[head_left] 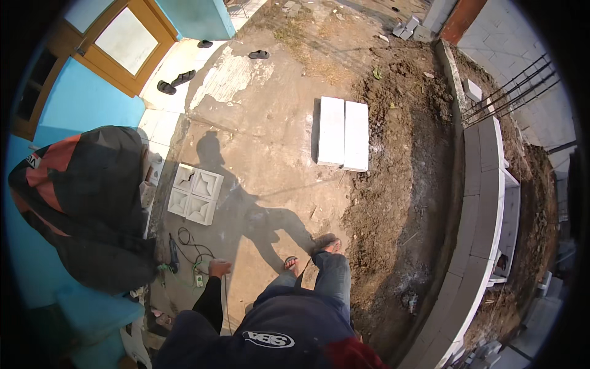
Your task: The person picks up decorative concrete vent blocks from a large stack and moves them to form a new pile.
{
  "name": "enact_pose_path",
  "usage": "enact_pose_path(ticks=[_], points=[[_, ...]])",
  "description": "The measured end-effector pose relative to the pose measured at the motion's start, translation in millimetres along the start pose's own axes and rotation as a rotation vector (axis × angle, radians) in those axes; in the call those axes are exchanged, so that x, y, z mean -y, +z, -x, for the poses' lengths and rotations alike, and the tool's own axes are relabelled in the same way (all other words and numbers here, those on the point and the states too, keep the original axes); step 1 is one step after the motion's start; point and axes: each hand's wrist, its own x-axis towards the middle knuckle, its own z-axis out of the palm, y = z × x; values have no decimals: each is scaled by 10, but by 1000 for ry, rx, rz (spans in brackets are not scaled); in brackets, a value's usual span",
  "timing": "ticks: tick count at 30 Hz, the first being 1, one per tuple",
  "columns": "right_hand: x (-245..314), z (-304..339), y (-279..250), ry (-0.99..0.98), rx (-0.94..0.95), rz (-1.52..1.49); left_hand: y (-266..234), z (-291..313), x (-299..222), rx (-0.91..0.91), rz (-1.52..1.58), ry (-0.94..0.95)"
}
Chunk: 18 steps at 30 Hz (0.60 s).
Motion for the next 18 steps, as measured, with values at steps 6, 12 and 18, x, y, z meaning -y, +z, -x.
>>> enact_pose_path(ticks=[6,12,18], points=[[1612,-1235,-925,506,57,-187,347,-484,-419,-110,211,148],[4648,-3873,-2450,290,-226,-255,252,-431,-2092,197,357,-184],[9567,-4737,-2952,-693,-202,-81,339,-1041,-2994,166,347,-368]])
